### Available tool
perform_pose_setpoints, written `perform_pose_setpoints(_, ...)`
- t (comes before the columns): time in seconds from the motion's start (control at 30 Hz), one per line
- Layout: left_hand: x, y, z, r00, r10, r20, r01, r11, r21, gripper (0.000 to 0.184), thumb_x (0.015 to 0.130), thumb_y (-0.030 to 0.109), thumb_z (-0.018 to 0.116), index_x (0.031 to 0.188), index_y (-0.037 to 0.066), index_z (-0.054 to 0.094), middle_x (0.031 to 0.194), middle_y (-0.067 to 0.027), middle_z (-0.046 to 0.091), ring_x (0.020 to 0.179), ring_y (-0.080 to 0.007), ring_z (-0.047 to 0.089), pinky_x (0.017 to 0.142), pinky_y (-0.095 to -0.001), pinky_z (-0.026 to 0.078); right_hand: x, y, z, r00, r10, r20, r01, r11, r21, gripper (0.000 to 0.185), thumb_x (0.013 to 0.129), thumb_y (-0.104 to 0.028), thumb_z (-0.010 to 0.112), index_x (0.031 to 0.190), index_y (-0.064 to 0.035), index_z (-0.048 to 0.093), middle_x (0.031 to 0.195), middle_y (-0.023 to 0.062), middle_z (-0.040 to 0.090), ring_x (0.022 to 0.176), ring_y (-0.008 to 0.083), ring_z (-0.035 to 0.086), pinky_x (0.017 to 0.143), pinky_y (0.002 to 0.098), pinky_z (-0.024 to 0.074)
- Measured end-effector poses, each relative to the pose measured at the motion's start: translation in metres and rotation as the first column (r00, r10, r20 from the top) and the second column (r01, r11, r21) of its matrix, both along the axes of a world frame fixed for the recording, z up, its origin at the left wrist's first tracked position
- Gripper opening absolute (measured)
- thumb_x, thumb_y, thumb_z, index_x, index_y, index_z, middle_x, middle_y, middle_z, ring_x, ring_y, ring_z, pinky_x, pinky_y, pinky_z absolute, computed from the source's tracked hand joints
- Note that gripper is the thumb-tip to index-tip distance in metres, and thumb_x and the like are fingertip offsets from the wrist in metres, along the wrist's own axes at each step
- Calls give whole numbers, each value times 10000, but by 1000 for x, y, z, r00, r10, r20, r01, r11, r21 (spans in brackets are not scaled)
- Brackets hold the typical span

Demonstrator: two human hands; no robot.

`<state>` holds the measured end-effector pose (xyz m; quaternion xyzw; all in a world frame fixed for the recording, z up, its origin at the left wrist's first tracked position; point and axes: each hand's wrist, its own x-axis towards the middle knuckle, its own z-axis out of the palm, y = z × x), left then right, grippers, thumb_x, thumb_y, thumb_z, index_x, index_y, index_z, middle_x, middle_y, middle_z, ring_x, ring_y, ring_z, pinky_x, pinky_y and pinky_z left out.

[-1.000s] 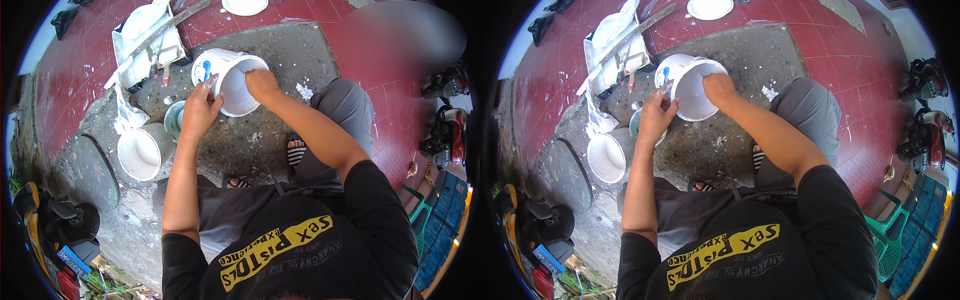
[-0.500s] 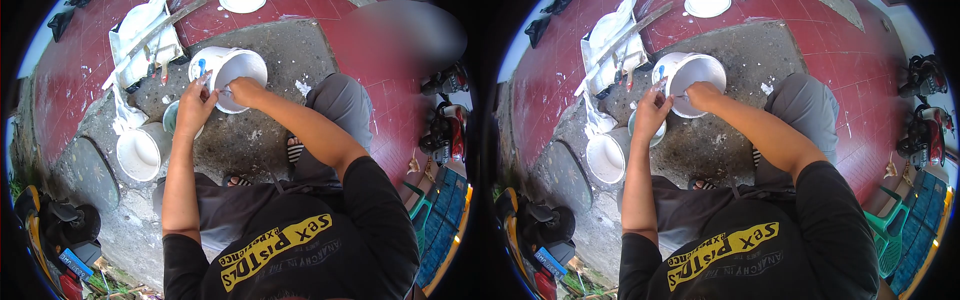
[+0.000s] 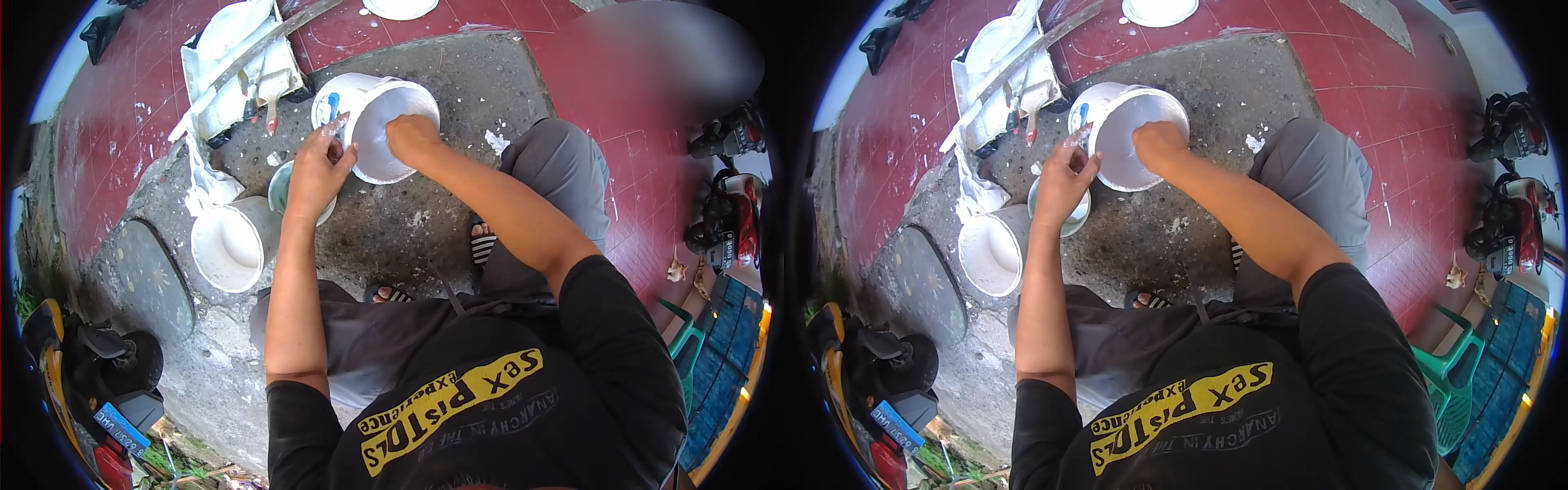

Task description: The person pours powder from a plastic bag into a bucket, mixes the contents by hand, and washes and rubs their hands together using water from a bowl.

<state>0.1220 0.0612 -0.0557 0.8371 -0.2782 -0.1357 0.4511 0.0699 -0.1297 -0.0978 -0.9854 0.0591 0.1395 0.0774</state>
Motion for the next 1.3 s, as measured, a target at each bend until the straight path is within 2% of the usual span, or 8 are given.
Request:
perform_pose_setpoints(0.17,-1,0,0,1000,-5,2,5,1000,-8,437,805,136,705,1228,99,601,744,-89,548,631,-188,528,623,-321,468,4,7,-1,999,19,39,-25,990,142,204,802,-120,537,878,-43,710,905,177,688,815,320,677,729,401,537)
perform_pose_setpoints(0.23,0,2,0,1000,6,-7,-6,1000,-6,437,804,134,706,1227,97,601,742,-88,548,628,-186,527,619,-319,467,8,3,-1,941,-136,309,92,984,153,207,808,-123,542,915,-42,699,933,159,682,824,315,674,728,409,536)
perform_pose_setpoints(0.33,2,4,-2,1000,23,16,-23,1000,-21,433,806,134,707,1224,92,603,729,-79,546,616,-175,524,609,-313,464,14,-9,-3,904,-195,379,154,979,137,207,814,-129,543,935,-46,689,950,152,673,820,313,672,722,418,535)
perform_pose_setpoints(0.57,11,8,-10,998,54,-11,-54,999,0,436,824,159,705,1240,89,596,699,-48,546,608,-137,520,602,-294,457,9,4,-21,957,39,287,-85,985,149,208,791,-116,580,956,-44,682,893,172,673,757,342,665,687,439,535)
perform_pose_setpoints(0.73,18,11,-11,995,88,-56,-89,996,-1,440,817,165,707,1237,90,603,711,-69,554,614,-162,527,605,-308,460,30,-3,-17,923,-195,331,185,981,63,197,817,-90,513,894,-44,688,895,176,674,792,339,667,701,427,535)
perform_pose_setpoints(1.0,27,14,-16,992,115,-59,-116,993,-13,271,853,247,693,853,-11,608,652,-36,570,582,-109,510,568,-287,435,25,16,-21,969,-3,248,-39,986,165,208,824,-84,508,915,-35,688,905,178,676,837,319,668,735,423,533)
perform_pose_setpoints(1.23,29,21,-19,993,99,-71,-97,995,26,303,853,273,694,808,-12,602,633,-52,586,586,-120,536,571,-288,442,38,29,-18,904,-243,352,150,951,271,221,828,-82,487,898,-45,694,937,167,681,865,321,668,755,427,532)
perform_pose_setpoints(1.3,31,20,-23,990,115,-86,-114,993,20,303,854,278,691,806,-8,603,636,-58,598,599,-124,558,580,-286,453,35,38,-21,984,37,176,-70,980,184,229,833,-81,488,923,-61,698,950,157,682,875,323,665,768,429,531)
